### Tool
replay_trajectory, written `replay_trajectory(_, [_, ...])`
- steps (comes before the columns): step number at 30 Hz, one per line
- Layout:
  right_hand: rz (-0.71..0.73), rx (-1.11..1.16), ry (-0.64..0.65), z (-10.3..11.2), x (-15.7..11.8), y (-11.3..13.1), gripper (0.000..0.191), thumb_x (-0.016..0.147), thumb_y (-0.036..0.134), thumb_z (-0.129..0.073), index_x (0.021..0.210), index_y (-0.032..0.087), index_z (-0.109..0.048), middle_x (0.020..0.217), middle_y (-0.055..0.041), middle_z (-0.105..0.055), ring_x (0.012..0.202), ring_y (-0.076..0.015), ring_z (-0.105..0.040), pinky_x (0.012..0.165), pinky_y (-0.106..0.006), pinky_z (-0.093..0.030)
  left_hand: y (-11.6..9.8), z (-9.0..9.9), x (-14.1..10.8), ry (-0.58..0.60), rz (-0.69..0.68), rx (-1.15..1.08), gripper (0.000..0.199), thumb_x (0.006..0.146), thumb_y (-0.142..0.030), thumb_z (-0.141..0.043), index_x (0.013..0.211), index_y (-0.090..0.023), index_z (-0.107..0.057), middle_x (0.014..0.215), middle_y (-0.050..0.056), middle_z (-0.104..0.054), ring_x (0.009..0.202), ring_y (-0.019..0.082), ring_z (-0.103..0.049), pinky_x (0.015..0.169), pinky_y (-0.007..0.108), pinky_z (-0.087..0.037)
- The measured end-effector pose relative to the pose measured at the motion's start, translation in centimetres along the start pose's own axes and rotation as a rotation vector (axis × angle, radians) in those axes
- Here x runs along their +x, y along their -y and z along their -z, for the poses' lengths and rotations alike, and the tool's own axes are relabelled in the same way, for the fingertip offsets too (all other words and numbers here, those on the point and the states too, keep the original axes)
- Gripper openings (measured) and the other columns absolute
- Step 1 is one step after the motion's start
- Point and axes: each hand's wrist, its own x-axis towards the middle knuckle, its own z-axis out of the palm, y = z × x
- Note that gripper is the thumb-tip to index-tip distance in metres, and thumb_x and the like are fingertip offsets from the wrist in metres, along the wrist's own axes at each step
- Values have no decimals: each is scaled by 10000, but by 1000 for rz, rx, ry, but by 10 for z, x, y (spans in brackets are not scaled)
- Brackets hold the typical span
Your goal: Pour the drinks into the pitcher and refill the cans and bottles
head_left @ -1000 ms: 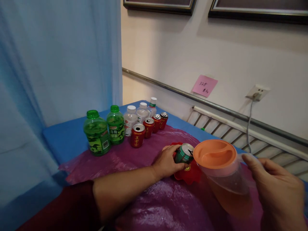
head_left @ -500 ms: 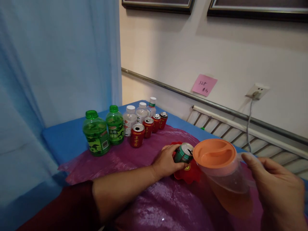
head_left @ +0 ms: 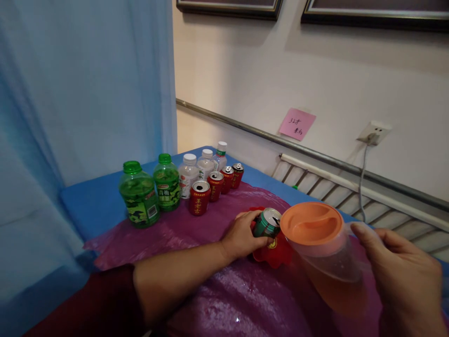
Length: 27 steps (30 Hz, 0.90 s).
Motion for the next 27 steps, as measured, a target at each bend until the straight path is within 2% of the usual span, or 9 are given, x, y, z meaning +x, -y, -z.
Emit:
replay_trajectory(4, [12,6,2,0,1,-4,442,718,639,-804,706,210,-701,626,58,-508,606,-122,-432,493,-246,-313,0,0,0,1,4,-5,785,602,-293,-927,1335,-231,-655,1357,92,-687,1286,349,-590,1133,477,-424])
replay_trajectory(12, [14,-22,-5,1,-1,7,457,710,677,-767,686,225,-698,593,37,-526,620,-153,-450,496,-263,-327,-2,0,-1,8,11,-12,780,609,-300,-923,1337,-228,-653,1354,89,-690,1277,343,-591,1126,469,-427])
replay_trajectory(20, [-27,27,4,1,-4,10,443,673,665,-790,674,232,-694,595,33,-515,612,-154,-449,471,-256,-329,1,-2,0,-5,-11,-27,768,603,-309,-922,1323,-254,-661,1326,74,-708,1247,334,-613,1107,472,-448])
replay_trajectory(27, [-26,19,7,0,-3,6,417,706,637,-799,728,229,-715,629,48,-540,629,-141,-456,502,-240,-330,-3,-1,-1,-9,9,-18,778,596,-310,-928,1324,-247,-660,1337,79,-699,1262,335,-602,1113,467,-443])
